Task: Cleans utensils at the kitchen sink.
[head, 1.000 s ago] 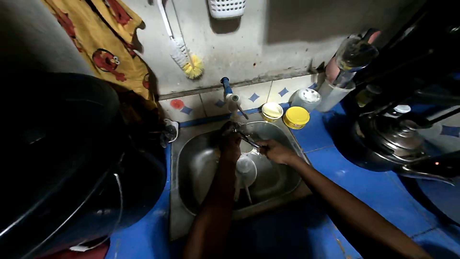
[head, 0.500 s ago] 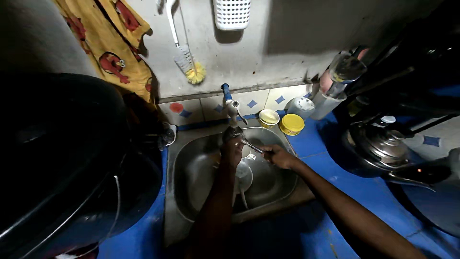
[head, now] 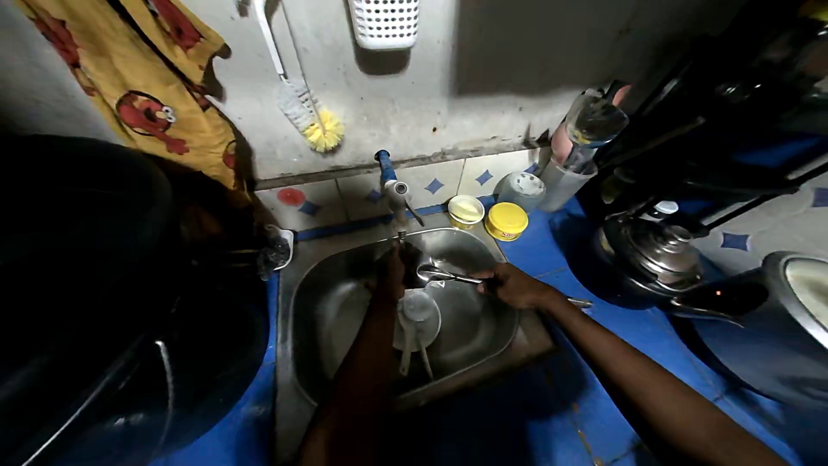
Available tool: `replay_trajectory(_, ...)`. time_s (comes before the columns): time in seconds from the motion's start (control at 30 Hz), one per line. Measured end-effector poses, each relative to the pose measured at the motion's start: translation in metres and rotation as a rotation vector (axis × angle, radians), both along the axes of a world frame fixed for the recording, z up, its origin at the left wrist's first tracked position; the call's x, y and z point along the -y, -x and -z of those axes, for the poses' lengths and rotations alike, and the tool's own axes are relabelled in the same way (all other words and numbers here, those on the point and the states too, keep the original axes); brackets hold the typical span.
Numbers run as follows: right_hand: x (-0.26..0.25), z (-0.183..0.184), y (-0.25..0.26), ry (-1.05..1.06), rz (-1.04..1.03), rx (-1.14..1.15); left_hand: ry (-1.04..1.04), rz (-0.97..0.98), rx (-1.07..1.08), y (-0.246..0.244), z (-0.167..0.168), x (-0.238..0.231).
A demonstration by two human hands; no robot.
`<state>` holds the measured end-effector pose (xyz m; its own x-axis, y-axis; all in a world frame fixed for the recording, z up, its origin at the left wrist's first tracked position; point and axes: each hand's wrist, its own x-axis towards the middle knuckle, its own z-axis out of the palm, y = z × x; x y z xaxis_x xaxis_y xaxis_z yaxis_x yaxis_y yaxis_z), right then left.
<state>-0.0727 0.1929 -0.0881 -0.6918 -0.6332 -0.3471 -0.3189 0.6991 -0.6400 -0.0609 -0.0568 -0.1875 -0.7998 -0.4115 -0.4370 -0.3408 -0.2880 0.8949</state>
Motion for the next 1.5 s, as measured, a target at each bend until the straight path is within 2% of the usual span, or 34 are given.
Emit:
replay_trajectory(0.07,0.002,0.000,0.002,-0.010,0.004,0.007,0.275,0.018,0.026,0.003,-0.006,-0.001)
replay_trajectory(0.13,0.002,0.003,0.004,-0.014,0.003,0.000,0.336,0.046,-0.054,0.000,-0.010,0.000)
replay_trajectory(0.27,-0.001,0.012,0.008,0.020,-0.015,0.012,0.057,0.121,-0.246,-0.007,0.007,0.012)
replay_trajectory(0.33,-0.001,0.012,0.009,0.004,-0.021,0.023,-0.014,0.199,-0.282,-0.015,0.006,0.019)
replay_trajectory(0.47,0.005,0.008,0.008,-0.055,-0.011,0.018,0.018,0.287,-0.309,-0.026,-0.004,0.023)
replay_trajectory(0.63,0.012,0.014,0.007,-0.037,-0.008,0.015,0.116,0.213,-0.200,-0.022,-0.007,0.024)
replay_trajectory(0.7,0.013,0.020,0.008,-0.021,-0.015,0.001,0.128,0.241,-0.205,-0.021,-0.007,0.031)
replay_trajectory(0.83,0.014,0.017,0.009,-0.021,-0.041,0.009,0.007,0.266,-0.267,-0.028,-0.007,0.040)
replay_trajectory(1.0,0.012,0.010,0.011,-0.036,-0.070,0.005,-0.091,0.286,-0.199,-0.027,-0.014,0.041)
replay_trajectory(1.37,0.009,0.003,0.009,-0.097,-0.051,0.001,-0.174,0.326,-0.193,-0.013,-0.010,0.035)
replay_trajectory(1.5,0.015,0.003,0.004,-0.136,0.000,0.019,-0.126,0.336,-0.144,-0.014,-0.015,0.037)
